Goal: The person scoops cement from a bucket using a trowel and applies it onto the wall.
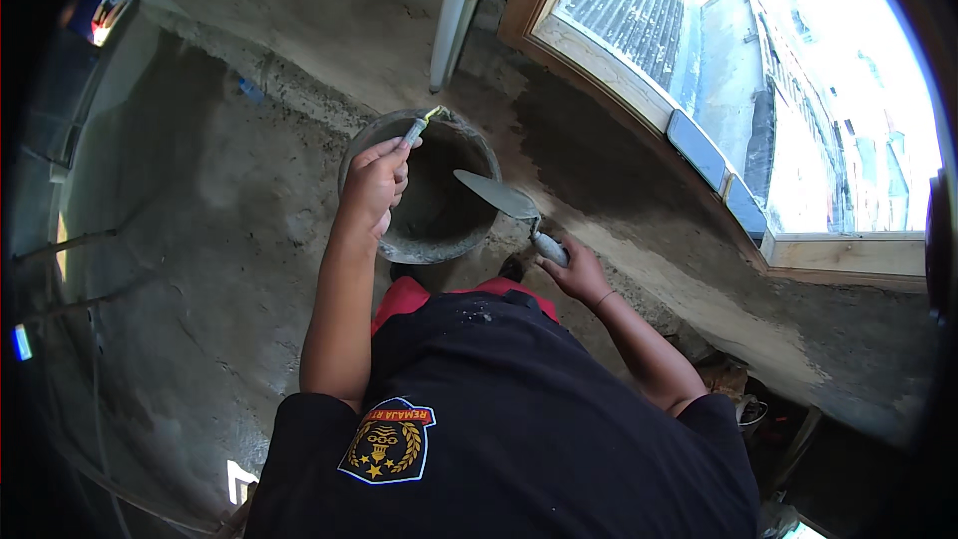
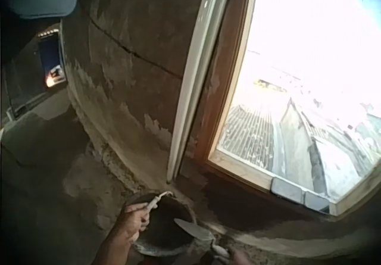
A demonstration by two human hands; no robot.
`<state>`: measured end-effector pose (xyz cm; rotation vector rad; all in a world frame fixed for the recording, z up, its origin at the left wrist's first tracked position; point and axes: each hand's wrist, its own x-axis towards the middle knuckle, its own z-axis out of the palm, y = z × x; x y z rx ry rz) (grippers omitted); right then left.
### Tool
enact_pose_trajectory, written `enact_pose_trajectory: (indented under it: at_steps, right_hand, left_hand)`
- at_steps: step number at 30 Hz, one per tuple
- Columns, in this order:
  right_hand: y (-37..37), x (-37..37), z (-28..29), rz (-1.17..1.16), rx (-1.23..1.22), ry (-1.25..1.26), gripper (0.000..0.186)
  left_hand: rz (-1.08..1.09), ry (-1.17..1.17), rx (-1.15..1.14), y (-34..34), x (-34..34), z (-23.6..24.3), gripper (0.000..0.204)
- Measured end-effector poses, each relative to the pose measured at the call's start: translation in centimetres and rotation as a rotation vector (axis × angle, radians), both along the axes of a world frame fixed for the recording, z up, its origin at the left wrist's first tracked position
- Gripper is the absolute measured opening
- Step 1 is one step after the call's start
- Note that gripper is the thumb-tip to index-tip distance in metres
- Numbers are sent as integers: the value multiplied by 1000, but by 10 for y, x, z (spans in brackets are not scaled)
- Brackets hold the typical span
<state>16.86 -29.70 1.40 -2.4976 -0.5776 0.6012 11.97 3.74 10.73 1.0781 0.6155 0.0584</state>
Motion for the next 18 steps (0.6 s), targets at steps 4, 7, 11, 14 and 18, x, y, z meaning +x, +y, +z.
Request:
enact_pose_trajectory:
  at_steps: [4, 7, 11, 14, 18]
  right_hand:
    - [8, 12, 12, 28, -43, -18, 41]
    - [9, 18, 16, 55, -14, -51, 40]
    - [9, 27, 24, 33, 61, 7, 41]
    - [9, 38, 26, 9, 43, 42, 42]
    - [7, 45, 22, 55, 15, 3, 42]
  left_hand:
    - [33, -7, -7, 4, 1, -5, 19]
    - [45, -11, -4, 6, 4, -4, 19]
    - [61, -3, -15, 6, 7, -9, 20]
    - [95, 10, 2, 5, 8, -9, 21]
    - [118, 9, -7, 7, 11, -10, 22]
